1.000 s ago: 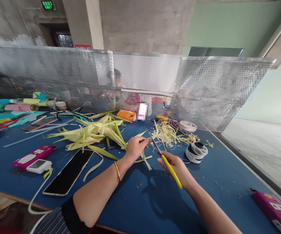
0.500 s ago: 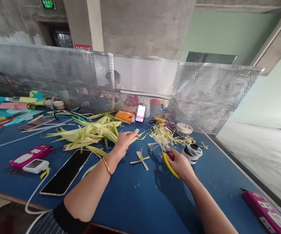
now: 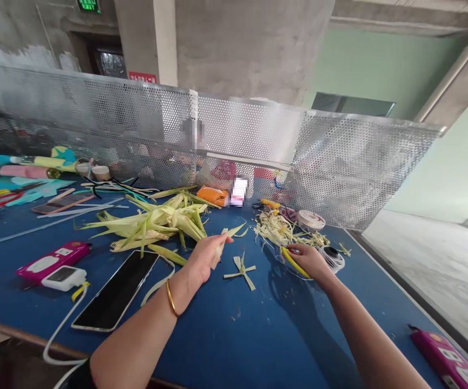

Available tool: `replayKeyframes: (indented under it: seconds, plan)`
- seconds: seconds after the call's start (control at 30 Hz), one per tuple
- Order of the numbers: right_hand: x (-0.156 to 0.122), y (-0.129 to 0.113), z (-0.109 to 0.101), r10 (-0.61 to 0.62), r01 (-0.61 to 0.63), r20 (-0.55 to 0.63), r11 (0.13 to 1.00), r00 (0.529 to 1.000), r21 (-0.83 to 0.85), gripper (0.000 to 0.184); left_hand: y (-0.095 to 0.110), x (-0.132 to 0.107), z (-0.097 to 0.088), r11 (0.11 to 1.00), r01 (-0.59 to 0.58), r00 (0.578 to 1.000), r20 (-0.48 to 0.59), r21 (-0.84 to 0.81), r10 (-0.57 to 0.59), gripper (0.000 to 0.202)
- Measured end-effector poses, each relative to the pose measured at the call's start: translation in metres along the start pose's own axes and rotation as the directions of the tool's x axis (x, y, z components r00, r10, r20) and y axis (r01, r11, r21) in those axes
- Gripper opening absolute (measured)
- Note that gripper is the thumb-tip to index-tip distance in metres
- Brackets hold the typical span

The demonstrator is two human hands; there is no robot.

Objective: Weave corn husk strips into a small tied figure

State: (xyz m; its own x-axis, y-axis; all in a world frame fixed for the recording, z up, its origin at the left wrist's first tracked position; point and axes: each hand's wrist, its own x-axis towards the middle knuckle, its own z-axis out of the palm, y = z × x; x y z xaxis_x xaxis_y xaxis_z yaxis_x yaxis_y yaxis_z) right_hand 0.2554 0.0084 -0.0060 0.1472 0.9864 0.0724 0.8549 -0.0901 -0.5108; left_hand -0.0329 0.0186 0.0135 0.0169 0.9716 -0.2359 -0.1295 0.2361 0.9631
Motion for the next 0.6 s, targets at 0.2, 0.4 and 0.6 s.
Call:
replayKeyframes:
  seconds: [0.2, 0.4, 0.6]
  plan:
    - [0.014, -0.027, 0.025, -0.118, 0.108, 0.142, 0.991, 0.983, 0.073, 0.036, 0.002, -0.006, 0.001, 0.998, -0.022, 1.0, 0.008, -0.053, 0.022, 0.032]
    - [0.04, -0.02, 0.025, 0.051, -0.051, -0.017, 0.998, 0.999, -0.02, 0.038, -0.002, -0.006, 0.001, 0.997, -0.012, 0.999, 0.033, -0.078, 0.015, 0.028]
    - [0.001, 0.006, -0.021, -0.018, 0.017, 0.038, 1.0, 0.999, 0.011, 0.043, -0.003, -0.01, 0.003, 0.996, -0.024, 0.997, 0.065, -0.081, 0.03, 0.026]
